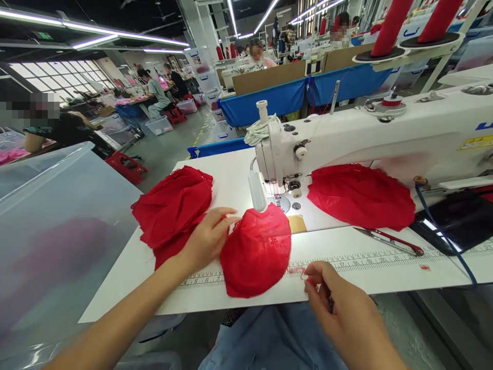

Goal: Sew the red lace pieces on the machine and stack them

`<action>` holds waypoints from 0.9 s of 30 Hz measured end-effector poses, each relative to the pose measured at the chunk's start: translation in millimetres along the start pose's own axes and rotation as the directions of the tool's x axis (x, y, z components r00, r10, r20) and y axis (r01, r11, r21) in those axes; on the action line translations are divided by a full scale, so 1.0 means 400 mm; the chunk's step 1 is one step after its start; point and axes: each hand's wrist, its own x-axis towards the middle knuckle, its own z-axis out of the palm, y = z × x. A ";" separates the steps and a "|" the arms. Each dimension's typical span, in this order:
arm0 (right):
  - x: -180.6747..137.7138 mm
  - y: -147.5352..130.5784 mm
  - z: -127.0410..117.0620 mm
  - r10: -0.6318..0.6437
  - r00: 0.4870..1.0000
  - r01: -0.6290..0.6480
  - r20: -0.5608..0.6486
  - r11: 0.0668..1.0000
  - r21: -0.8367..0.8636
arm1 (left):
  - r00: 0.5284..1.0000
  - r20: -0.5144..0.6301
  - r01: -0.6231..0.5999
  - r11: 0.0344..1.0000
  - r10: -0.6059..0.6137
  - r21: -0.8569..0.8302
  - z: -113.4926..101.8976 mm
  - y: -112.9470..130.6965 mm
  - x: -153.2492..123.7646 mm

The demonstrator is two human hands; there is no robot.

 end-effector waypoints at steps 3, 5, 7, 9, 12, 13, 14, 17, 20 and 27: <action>-0.006 -0.033 0.010 0.124 0.990 -0.136 0.062 0.955 0.263 | 0.965 0.224 -0.095 0.979 0.134 -0.179 -0.002 0.109 0.025; 0.001 -0.052 0.008 0.191 0.968 -0.243 0.164 0.873 0.423 | 0.920 0.355 -0.106 0.976 0.169 -0.191 0.003 0.162 0.034; 0.015 -0.065 -0.003 0.273 0.923 -0.382 0.272 0.745 0.548 | 0.899 0.418 -0.060 0.984 0.127 -0.170 0.007 0.190 0.039; 0.037 -0.073 -0.018 0.332 0.881 -0.473 0.337 0.597 0.648 | 0.903 0.427 0.033 0.984 0.047 -0.177 0.008 0.200 0.048; 0.081 -0.087 -0.037 0.335 0.872 -0.479 0.356 0.436 0.762 | 0.909 0.416 0.133 0.946 0.003 -0.296 0.014 0.204 0.074; 0.097 -0.092 -0.040 0.317 0.879 -0.465 0.356 0.410 0.784 | 0.909 0.416 0.160 0.920 0.005 -0.359 0.019 0.205 0.086; 0.111 -0.096 -0.041 0.301 0.888 -0.446 0.346 0.393 0.804 | 0.908 0.419 0.201 0.884 -0.006 -0.422 0.026 0.204 0.098; 0.134 -0.103 -0.031 0.303 0.939 -0.296 0.165 0.464 0.835 | 0.871 0.465 0.419 0.728 -0.155 -0.543 0.051 0.194 0.130; 0.111 -0.096 0.000 0.181 0.968 -0.054 -0.173 0.825 0.563 | 0.776 0.563 0.618 0.514 -0.282 -0.595 0.071 0.177 0.147; 0.012 -0.081 0.088 -0.543 0.839 0.510 -0.038 0.809 -0.290 | 0.680 0.654 0.733 0.287 -0.331 -0.617 0.081 0.182 0.167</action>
